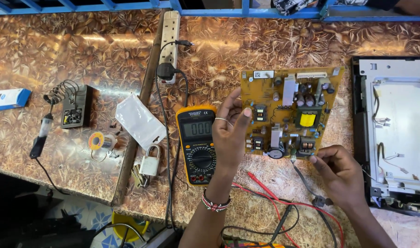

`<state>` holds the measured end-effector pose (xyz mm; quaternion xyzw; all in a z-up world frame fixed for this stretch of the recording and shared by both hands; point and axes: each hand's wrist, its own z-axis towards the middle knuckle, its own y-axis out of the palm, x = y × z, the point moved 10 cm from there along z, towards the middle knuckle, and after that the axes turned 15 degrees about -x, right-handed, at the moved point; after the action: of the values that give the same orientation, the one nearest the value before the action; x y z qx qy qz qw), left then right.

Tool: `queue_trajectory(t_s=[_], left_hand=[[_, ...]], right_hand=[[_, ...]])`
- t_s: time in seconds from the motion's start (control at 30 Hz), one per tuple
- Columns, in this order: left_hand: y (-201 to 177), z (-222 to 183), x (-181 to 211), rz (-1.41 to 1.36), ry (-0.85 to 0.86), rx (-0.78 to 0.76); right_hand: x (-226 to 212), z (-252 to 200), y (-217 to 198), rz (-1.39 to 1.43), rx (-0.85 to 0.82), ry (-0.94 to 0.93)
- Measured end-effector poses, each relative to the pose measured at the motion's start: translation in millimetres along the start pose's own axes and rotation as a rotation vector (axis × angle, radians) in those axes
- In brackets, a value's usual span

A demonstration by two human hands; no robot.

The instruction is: Testing an electronic circuit board using a digital multimeter and performing a visual inspection of the components.

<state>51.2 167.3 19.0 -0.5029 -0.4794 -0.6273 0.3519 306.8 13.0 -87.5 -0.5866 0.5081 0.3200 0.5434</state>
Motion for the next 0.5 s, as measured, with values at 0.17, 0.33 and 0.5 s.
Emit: queue_trajectory(t_s=[0.17,0.33,0.5], left_hand=[[4,-2,11,0.145,0.065,-0.005],[10,-2,22,0.407,0.034,-0.004],[9,0,18,0.406,0.017,-0.015]], right_hand=[[-8,-3,-2,0.030,0.013,-0.039],[-19,-9,-4,0.024,0.027,-0.130],[-18,-13,-5,-0.011,0.034,-0.102]])
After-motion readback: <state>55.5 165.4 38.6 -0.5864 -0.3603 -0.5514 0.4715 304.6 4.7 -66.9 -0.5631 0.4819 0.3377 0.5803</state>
